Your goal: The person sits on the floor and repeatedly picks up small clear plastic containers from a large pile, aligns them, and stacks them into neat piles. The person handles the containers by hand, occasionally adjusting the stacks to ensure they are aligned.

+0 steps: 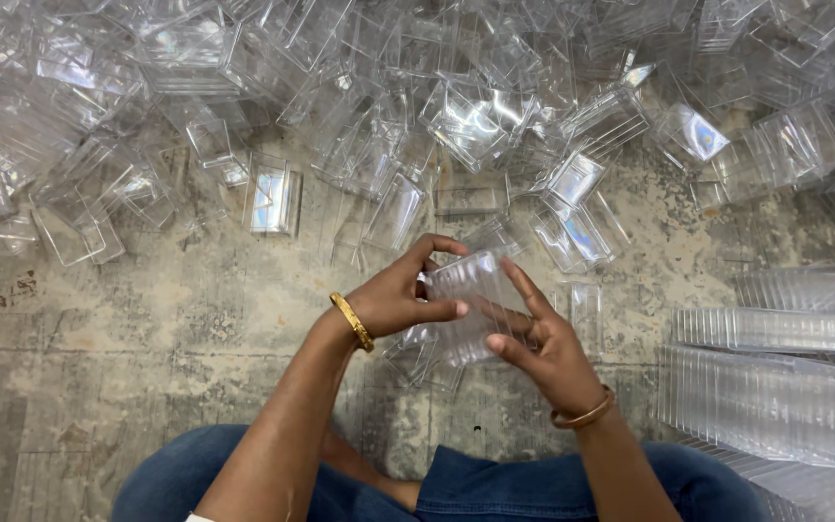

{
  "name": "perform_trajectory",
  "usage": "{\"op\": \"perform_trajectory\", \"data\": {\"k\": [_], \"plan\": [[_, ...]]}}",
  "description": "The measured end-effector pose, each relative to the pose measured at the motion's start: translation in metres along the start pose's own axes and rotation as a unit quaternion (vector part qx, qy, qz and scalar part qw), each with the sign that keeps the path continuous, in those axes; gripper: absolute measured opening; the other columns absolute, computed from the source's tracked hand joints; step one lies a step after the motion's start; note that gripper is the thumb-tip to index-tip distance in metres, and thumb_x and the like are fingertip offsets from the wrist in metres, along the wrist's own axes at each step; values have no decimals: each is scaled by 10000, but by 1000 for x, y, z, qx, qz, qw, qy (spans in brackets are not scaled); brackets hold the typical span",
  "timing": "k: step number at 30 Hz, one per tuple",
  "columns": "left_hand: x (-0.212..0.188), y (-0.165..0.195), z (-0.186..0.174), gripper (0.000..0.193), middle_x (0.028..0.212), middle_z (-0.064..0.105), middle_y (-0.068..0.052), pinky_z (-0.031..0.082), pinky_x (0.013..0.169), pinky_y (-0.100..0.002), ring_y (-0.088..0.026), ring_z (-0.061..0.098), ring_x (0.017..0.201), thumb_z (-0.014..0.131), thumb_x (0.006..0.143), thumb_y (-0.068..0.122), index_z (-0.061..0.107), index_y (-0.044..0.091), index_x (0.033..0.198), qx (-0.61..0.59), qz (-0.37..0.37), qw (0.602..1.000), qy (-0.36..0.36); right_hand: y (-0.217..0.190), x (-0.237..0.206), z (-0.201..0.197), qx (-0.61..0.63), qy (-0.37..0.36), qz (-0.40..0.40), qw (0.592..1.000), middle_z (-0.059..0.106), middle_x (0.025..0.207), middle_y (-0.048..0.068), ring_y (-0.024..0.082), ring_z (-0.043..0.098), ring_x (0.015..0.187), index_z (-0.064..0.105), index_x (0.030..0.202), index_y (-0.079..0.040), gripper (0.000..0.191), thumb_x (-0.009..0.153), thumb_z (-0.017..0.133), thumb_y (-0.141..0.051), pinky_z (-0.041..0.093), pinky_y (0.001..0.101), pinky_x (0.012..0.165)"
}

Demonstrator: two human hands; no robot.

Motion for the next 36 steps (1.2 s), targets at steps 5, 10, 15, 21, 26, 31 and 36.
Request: {"op": "perform_trajectory", "data": {"k": [5,10,15,21,26,31,36], "plan": [[-3,2,1,771,1635,384,-142,650,769,-455,-320,476,1340,658,914,599,409,300,1579,14,30,998,-55,8,2,11,-35,-56,52,996,656,1415,49,248,717,1178,303,1590,-263,889,812,692,-446,623,400,991],[-1,-4,-45,772,1411,533,-192,622,784,-419,-315,673,1119,673,831,559,391,341,1515,-22,11,993,114,-8,40,-76,-214,190,-27,958,769,1226,78,209,742,1106,711,1291,-127,470,920,644,-408,574,384,1009],[-9,0,-82,764,1242,598,-179,584,791,-405,-263,669,1018,706,808,496,393,258,1464,-79,48,973,210,-18,59,-115,-529,258,-52,807,753,1068,160,303,728,958,709,1238,-62,360,891,764,-142,579,401,862],[11,-26,-36,734,1137,671,-267,547,840,-428,-380,685,1062,658,851,627,434,201,1405,17,-64,991,114,2,18,-127,-148,318,-62,934,781,980,118,199,757,889,662,1284,-46,349,937,692,-34,595,309,817],[18,-27,-22,855,1572,407,-107,504,1015,-492,-387,502,1339,577,792,690,387,284,1520,57,-12,994,91,3,9,-49,-11,154,-9,988,800,1012,126,192,760,896,702,1228,-66,336,899,676,-131,646,358,890],[20,-16,-15,729,1559,523,-120,424,1119,-466,-338,496,1412,543,896,685,493,259,1486,89,42,993,71,-1,8,-33,-8,90,-9,996,798,1126,112,186,753,1015,709,1221,-58,340,960,611,-252,589,355,932],[13,-19,-29,652,1259,631,-143,503,948,-421,-279,624,1111,537,882,642,505,262,1410,72,-25,991,112,-46,15,-104,-621,391,-167,659,710,1136,142,343,675,1045,680,1229,-91,453,806,804,-195,547,440,899]]}}
Point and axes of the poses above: each hand's wrist, its own x-axis towards the middle knuckle, its own z-axis out of the palm, y = z × x, the point moved 10 cm from there along x, towards the middle knuckle
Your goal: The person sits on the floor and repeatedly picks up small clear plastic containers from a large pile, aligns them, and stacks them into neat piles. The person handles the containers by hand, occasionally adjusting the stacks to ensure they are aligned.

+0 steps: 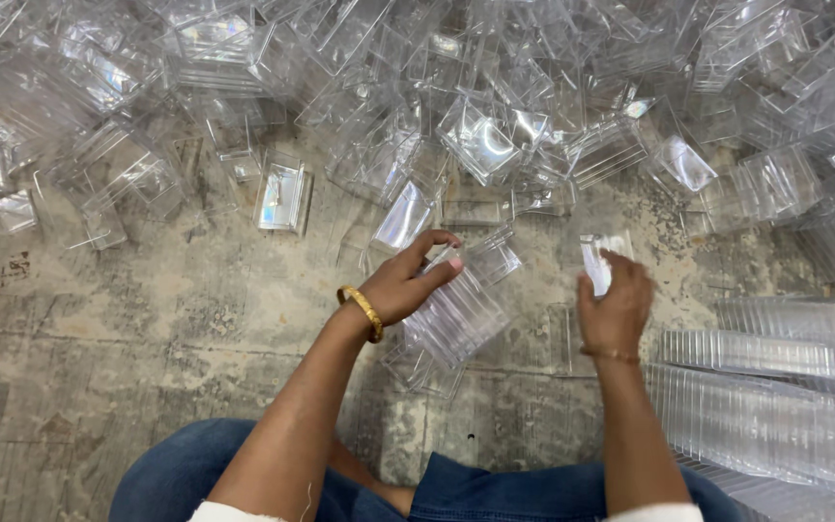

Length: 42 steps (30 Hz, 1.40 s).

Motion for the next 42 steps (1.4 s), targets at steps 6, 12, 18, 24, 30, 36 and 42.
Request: {"op": "perform_trajectory", "data": {"k": [6,12,18,24,30,36,42], "plan": [[-4,10,-8,589,922,642,-56,511,787,-386,-205,606,838,551,878,638,546,225,1298,0,10,1000,2,86,-4,26,97,-28,192,976,689,1115,132,223,696,897,702,1188,-79,257,940,743,-27,601,402,818],[-4,10,14,646,1174,674,-102,541,877,-427,-234,665,987,573,858,682,532,251,1337,31,22,999,-36,60,-53,47,537,-155,464,687,748,884,35,149,720,800,683,1085,-202,270,846,673,-77,636,275,755],[-9,20,43,678,1544,480,-39,468,1035,-450,-258,635,1211,518,901,648,445,317,1488,-2,74,991,-113,-33,-80,42,511,-352,250,743,783,1015,31,166,721,913,782,1130,-142,276,863,713,-128,605,318,829],[-4,6,31,557,1286,630,-103,514,865,-424,-255,619,947,518,925,597,521,251,1363,8,21,996,-83,-6,-64,60,100,-328,90,935,605,1323,95,299,590,1186,638,1326,-214,533,829,830,-241,526,477,898],[-2,1,32,548,1034,734,-76,493,859,-368,-152,655,970,525,923,604,521,204,1299,-3,33,994,-102,22,-49,46,346,-209,246,881,532,1303,116,257,663,1024,461,1463,-218,773,780,797,-82,604,399,880],[-3,-9,47,588,987,729,-134,506,821,-400,-266,678,972,509,927,650,546,201,1305,38,-22,991,-128,13,-65,42,706,-65,363,605,546,1211,116,260,701,1046,502,1227,-88,483,829,768,-22,624,419,877],[-2,-1,40,689,1231,652,-111,526,896,-422,-269,692,1103,465,910,657,382,331,1511,-17,8,995,-96,-45,-73,35,718,-118,256,636,605,1297,131,265,703,1129,593,1069,39,273,954,710,-179,611,396,985]]}}
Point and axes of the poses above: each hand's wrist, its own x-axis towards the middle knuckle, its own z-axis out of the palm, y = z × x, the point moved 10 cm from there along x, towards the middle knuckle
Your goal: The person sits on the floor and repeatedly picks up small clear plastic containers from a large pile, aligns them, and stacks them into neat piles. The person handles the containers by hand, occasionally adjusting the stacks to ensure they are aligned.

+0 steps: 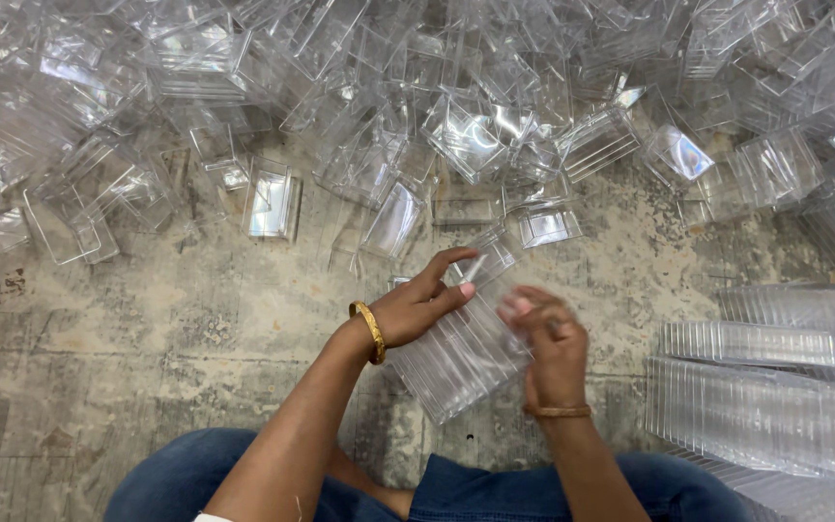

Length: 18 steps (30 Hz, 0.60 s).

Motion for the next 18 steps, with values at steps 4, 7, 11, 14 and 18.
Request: {"op": "perform_trajectory", "data": {"k": [4,7,11,14,18], "plan": [[-4,21,-13,621,1502,522,-38,478,1013,-440,-276,592,1250,410,985,651,477,291,1487,24,106,994,28,3,-10,20,-137,-114,72,981,619,849,266,210,700,1076,661,1334,-10,544,1055,463,-433,498,301,1009],[-6,20,-18,588,1370,648,-47,500,983,-439,-263,640,1194,411,960,650,590,249,1352,39,80,995,49,-16,-16,37,-210,-189,1,959,615,1359,152,206,703,1048,643,1300,21,636,1033,436,-517,560,328,1006],[-10,18,-22,591,1218,735,-61,537,925,-433,-252,701,1078,418,939,662,608,241,1308,75,25,994,74,-15,-23,45,-275,-225,-4,935,511,1448,161,228,653,1079,688,1200,33,621,956,547,-521,611,384,826],[-12,33,-25,590,1173,737,-62,551,866,-420,-250,713,979,429,935,671,604,228,1283,93,56,991,78,-16,-24,45,-217,-234,-2,948,439,1517,159,227,619,1177,609,1248,5,632,971,553,-560,602,385,866],[-17,44,-53,498,1000,740,-97,563,782,-396,-229,708,878,402,981,581,556,222,1288,30,53,986,156,-16,-14,10,-249,-39,10,968,545,1472,164,219,641,1233,530,1412,-48,757,932,554,-633,631,369,933]]}}
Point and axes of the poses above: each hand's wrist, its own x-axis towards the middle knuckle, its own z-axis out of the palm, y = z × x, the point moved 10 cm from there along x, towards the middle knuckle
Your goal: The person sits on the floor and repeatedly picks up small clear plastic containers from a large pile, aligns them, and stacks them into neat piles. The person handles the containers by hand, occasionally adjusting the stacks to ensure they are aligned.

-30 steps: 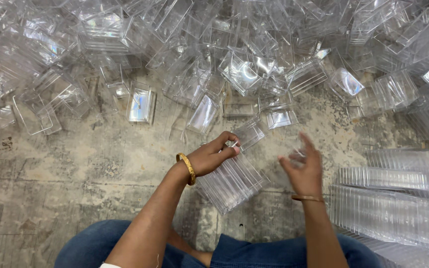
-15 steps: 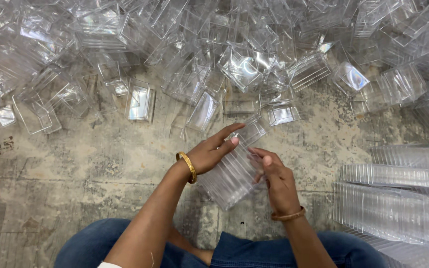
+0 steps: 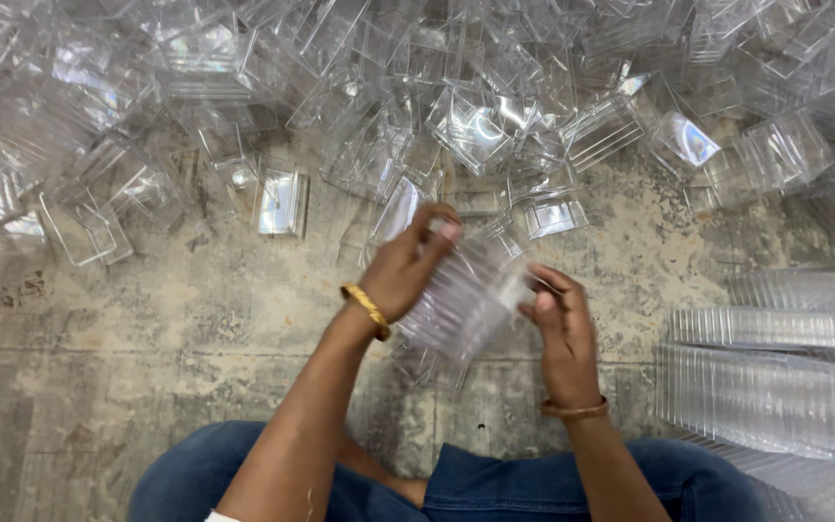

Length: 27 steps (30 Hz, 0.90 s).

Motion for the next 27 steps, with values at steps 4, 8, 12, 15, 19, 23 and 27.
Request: {"op": "perform_trajectory", "data": {"k": [4,8,12,15,19,23,27], "plan": [[-5,2,-54,374,1008,682,-75,531,799,-380,-189,677,925,452,1043,462,547,175,1263,-167,31,982,87,39,-28,25,-222,-13,186,957,548,1419,150,291,660,1186,417,1494,-107,943,774,573,-697,628,420,937],[-13,11,-62,365,1123,685,-48,528,844,-358,-176,717,969,465,1038,467,542,166,1228,-112,88,984,109,-4,-46,80,-412,-19,-45,910,306,1499,273,441,297,1412,355,1493,-45,1068,734,733,-694,351,567,1120],[-13,-1,-60,445,963,757,-87,517,806,-347,-191,699,880,483,985,551,556,187,1230,-51,-6,992,117,0,-52,130,-496,-119,-70,857,120,1633,310,517,87,1484,337,1519,-117,1076,690,795,-627,188,676,1069],[-18,2,-66,479,972,732,-84,519,781,-358,-214,679,857,507,954,574,558,190,1236,-26,-1,992,122,3,-51,129,-553,-117,-67,822,149,1649,253,450,135,1502,448,1412,-194,840,742,787,-572,198,677,1105],[-26,3,-63,493,1009,723,-84,515,826,-354,-199,671,908,528,954,586,573,178,1228,4,23,997,79,-2,-54,81,-465,-64,-109,876,308,1579,238,453,308,1449,513,1387,-198,752,735,824,-407,312,583,1096],[-26,-12,-31,520,1006,756,-127,516,839,-380,-236,644,891,531,923,593,585,193,1252,67,-19,997,-45,9,-55,4,-249,-59,-81,963,659,1286,108,313,565,1312,425,1472,-96,805,776,807,-226,483,462,1078],[-38,-8,8,553,1138,719,-74,486,938,-367,-180,675,1054,539,919,615,602,169,1240,50,15,984,-173,29,-58,-55,66,-35,38,996,713,1265,110,234,661,1239,488,1197,-35,387,885,711,-88,607,387,947]]}}
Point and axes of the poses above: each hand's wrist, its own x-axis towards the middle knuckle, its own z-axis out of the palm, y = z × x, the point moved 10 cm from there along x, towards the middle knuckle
